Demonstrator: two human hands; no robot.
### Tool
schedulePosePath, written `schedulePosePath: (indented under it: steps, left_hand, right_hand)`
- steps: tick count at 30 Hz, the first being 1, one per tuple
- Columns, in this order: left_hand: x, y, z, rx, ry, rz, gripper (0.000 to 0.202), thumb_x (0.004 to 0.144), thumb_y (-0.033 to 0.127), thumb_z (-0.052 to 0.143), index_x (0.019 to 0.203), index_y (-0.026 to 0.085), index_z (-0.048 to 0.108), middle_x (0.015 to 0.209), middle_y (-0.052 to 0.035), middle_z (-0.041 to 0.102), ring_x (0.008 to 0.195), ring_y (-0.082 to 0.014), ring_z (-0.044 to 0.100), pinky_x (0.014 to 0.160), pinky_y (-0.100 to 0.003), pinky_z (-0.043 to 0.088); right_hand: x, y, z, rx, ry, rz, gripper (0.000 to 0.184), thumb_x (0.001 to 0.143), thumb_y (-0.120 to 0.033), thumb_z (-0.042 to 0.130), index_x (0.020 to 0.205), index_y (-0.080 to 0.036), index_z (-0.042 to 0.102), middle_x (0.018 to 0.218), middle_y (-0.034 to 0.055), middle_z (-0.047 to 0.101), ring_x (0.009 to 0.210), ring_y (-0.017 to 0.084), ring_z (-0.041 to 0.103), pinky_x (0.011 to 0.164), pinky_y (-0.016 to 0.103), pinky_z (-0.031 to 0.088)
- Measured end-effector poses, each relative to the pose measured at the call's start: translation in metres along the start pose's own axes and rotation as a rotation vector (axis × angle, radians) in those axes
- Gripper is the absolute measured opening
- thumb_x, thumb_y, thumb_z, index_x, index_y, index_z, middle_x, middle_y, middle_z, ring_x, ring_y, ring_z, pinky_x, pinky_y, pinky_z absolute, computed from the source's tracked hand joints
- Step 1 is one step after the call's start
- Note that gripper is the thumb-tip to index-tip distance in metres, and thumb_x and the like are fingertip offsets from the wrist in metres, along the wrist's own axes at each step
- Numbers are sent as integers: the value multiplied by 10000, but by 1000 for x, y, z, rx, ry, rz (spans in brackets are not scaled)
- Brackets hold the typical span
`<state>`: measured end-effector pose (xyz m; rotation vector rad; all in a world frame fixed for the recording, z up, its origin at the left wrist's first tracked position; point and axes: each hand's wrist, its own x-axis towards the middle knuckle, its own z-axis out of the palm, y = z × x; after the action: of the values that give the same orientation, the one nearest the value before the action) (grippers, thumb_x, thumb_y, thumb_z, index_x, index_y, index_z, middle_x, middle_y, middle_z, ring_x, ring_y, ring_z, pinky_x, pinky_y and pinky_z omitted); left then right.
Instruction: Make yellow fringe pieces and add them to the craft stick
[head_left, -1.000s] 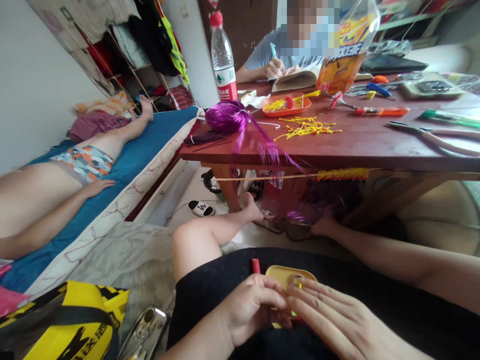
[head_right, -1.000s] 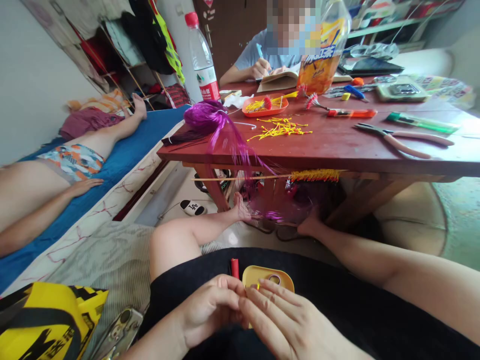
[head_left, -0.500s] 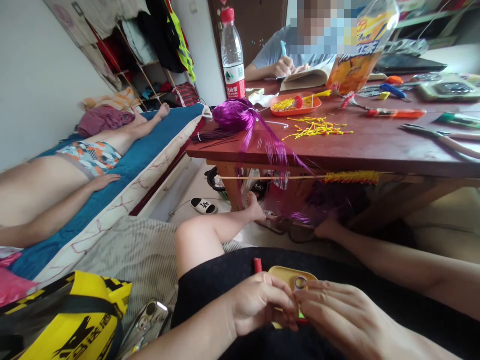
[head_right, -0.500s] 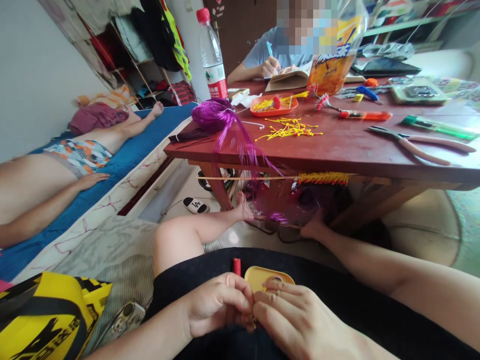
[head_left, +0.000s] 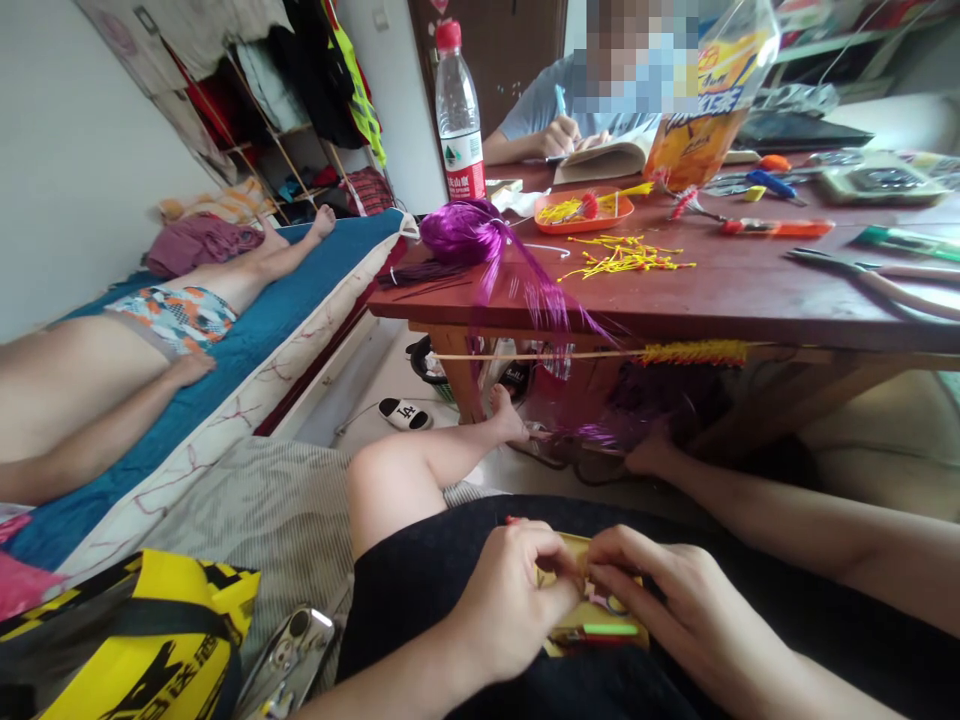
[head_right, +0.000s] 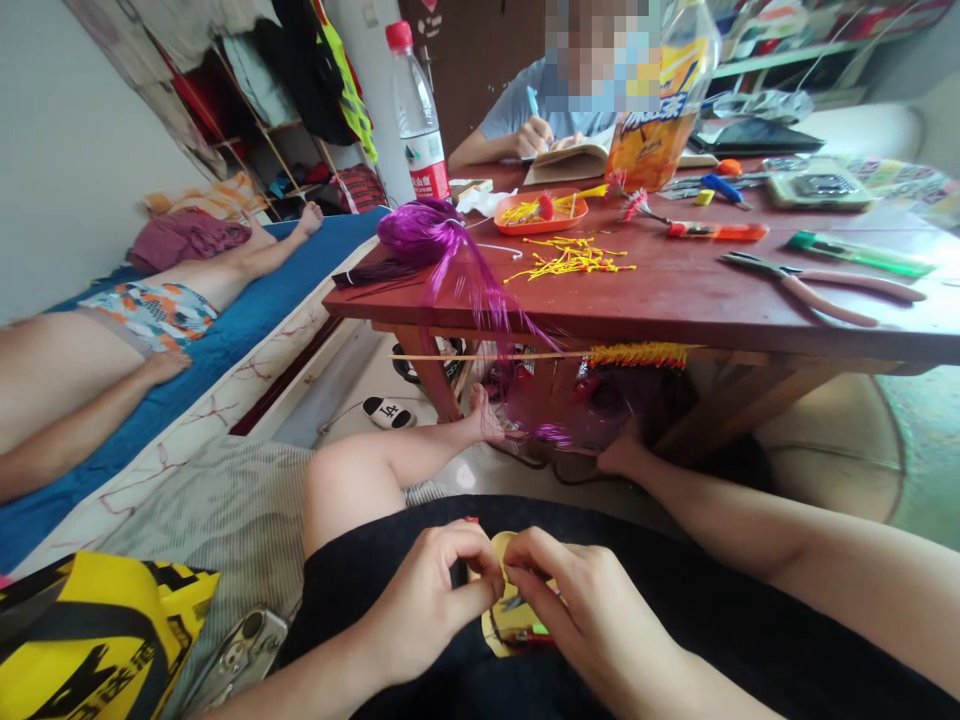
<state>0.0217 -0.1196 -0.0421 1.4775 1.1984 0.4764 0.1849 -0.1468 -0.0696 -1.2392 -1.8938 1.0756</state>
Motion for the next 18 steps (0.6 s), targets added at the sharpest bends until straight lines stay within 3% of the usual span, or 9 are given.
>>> schedulePosePath:
  steps: [3, 7, 10, 12, 14, 16, 18]
  left_hand:
    - [-5, 3, 3, 206, 79, 174, 148, 673, 60, 526, 555, 147, 549, 712, -8, 491, 738, -139, 489, 690, -250, 365]
    - [-6, 4, 3, 245, 104, 270, 154, 683, 44, 501, 576, 147, 539, 759, -21, 467, 782, -149, 476, 705, -250, 367]
    - [-2, 1, 0, -32, 51, 101, 143, 647, 62, 542, 527, 138, 530, 723, -17, 490, 710, -129, 477, 671, -241, 361]
    - [1, -4, -2, -327, -17, -81, 118, 618, 88, 569, 511, 130, 543, 655, -11, 514, 629, -110, 460, 621, -230, 351]
    - [4, -11, -4, -569, -55, -213, 75, 591, 109, 591, 521, 121, 566, 595, -6, 531, 575, -97, 442, 584, -220, 337]
    - [7, -15, -5, -683, -40, -270, 51, 566, 118, 614, 528, 114, 581, 586, -6, 548, 570, -93, 450, 581, -212, 337]
    - [10, -16, -5, -717, 11, -288, 58, 554, 130, 641, 535, 117, 588, 612, -7, 565, 589, -95, 469, 591, -207, 350]
  right_hand:
    - [7, -6, -1, 70, -44, 108, 207, 897, -304, 366, 777, -198, 498, 619, -19, 555, 537, 122, 517, 490, 206, 373]
    - [13, -12, -3, 177, -48, 188, 180, 883, -307, 406, 769, -197, 492, 588, -33, 555, 523, 118, 515, 476, 193, 378]
    - [13, -10, 0, 117, -15, 132, 184, 888, -290, 407, 757, -196, 496, 586, -30, 553, 511, 114, 520, 475, 191, 395]
    - [12, -10, -1, 11, 1, -14, 171, 893, -238, 390, 789, -193, 518, 634, -12, 572, 549, 116, 546, 521, 198, 433]
    - [12, -16, -9, -104, -5, -179, 160, 878, -169, 390, 907, -193, 546, 837, 42, 617, 712, 134, 602, 645, 214, 481]
    - [12, -27, -24, -180, 59, -261, 226, 858, -138, 405, 1026, -210, 537, 1099, 81, 565, 930, 164, 590, 779, 232, 485]
    - [13, -36, -45, -223, 250, -280, 224, 871, -177, 393, 1021, -225, 551, 1142, 79, 546, 997, 198, 568, 791, 246, 498]
